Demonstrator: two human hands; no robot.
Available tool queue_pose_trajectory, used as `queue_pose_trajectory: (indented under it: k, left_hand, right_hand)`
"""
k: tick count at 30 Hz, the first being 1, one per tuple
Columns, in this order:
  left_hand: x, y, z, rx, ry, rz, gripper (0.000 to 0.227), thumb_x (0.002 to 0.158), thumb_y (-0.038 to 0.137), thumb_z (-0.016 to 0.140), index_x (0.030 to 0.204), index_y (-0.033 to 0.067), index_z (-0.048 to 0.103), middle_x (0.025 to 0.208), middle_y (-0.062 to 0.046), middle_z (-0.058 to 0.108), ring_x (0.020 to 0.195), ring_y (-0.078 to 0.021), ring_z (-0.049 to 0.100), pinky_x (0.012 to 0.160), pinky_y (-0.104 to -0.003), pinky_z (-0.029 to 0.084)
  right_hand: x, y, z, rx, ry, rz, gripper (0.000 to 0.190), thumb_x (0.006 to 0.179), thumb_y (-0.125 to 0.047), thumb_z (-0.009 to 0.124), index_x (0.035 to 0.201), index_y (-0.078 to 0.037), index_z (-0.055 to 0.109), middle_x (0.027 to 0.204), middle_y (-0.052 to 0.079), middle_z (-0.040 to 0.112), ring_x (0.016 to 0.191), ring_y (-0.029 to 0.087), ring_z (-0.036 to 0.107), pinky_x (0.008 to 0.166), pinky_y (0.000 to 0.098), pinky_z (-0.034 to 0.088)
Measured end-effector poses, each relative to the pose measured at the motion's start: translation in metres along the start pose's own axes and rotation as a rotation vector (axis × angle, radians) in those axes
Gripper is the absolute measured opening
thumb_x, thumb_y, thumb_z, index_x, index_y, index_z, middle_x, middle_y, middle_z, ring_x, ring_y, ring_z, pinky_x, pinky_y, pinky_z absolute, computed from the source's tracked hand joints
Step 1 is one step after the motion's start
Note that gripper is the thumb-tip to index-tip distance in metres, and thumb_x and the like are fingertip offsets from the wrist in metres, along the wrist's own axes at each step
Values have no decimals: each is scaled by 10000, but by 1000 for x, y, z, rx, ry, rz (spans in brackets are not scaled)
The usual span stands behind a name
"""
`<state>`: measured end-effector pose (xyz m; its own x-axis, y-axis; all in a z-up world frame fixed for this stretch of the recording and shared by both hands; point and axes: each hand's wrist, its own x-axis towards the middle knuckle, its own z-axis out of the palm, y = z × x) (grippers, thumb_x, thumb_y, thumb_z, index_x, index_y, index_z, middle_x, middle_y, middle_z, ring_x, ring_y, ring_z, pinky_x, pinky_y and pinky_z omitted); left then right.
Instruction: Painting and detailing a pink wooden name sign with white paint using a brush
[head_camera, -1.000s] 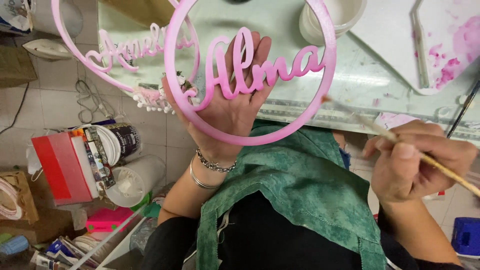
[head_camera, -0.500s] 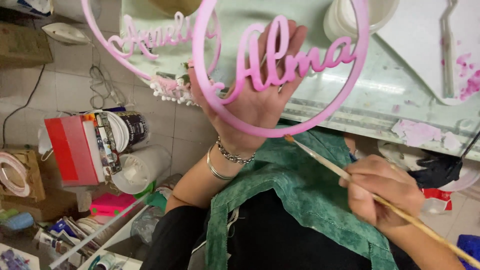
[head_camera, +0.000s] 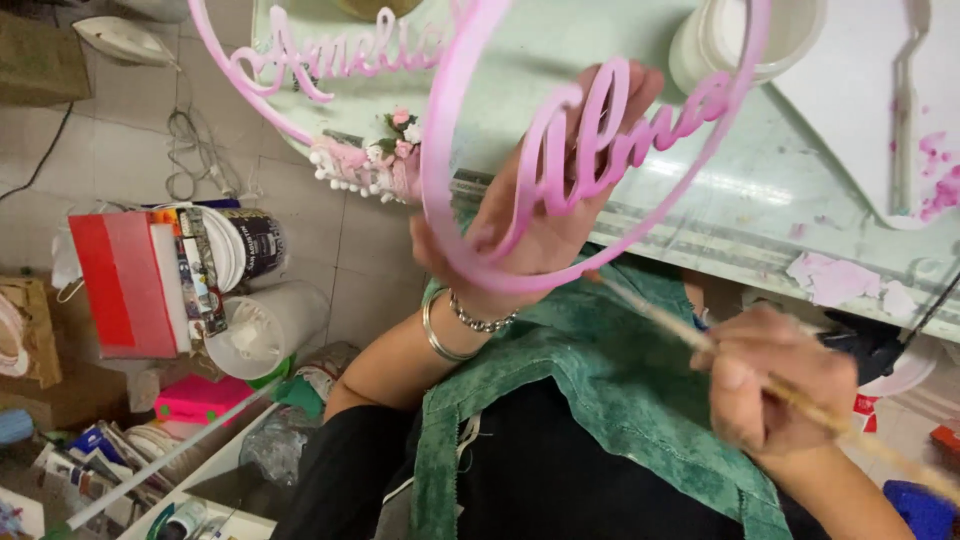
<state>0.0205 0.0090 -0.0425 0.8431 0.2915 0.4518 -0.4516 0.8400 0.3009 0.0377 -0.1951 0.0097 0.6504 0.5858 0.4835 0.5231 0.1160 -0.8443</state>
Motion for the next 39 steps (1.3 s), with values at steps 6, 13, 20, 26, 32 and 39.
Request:
queue_pose_trajectory:
  k: [6,13,20,26,32,39]
  left_hand:
    - [9,10,12,620,-241,59,667,831,555,393,1417,239,353,1486,-36,313,1400,-253,369,1226,-547,335]
    - [4,37,59,515,-157,-175,904,703,641,460,1496,251,270,1565,32,285,1523,-182,286,1397,-564,158]
    - [4,41,65,511,-153,-227,895,756,645,457,1512,219,239,1586,9,223,1547,-225,243,1409,-553,131]
    - [7,41,67,470,-158,-242,906,757,637,475,1519,207,239,1593,0,222,1560,-225,216,1421,-554,84]
    - [8,39,61,502,-162,-239,897,735,646,462,1512,247,257,1593,16,233,1566,-213,221,1417,-527,126]
    - [9,38,59,496,-187,-237,868,756,628,457,1513,248,267,1603,19,192,1572,-219,200,1428,-543,104]
  right_hand:
    - [29,9,-2,-255,150,-41,346,895,-51,413,588,102,462,458,139,439,376,222,461,381,299,359]
    - [17,22,-2,-94,109,-198,179,818,30,433,671,113,492,485,138,496,381,199,529,309,244,406]
    - [29,29,-9,-92,85,-188,227,838,16,419,636,102,477,452,136,473,323,193,490,270,256,366]
    - [46,21,-23,-266,69,-145,255,893,-38,415,712,140,448,506,181,474,419,266,518,379,314,336]
    - [41,20,-17,-205,5,-151,176,857,22,406,709,118,413,484,162,448,391,255,505,344,313,348]
    - [25,1,-2,-122,91,136,177,859,-62,455,735,63,480,508,120,503,488,215,537,500,263,422]
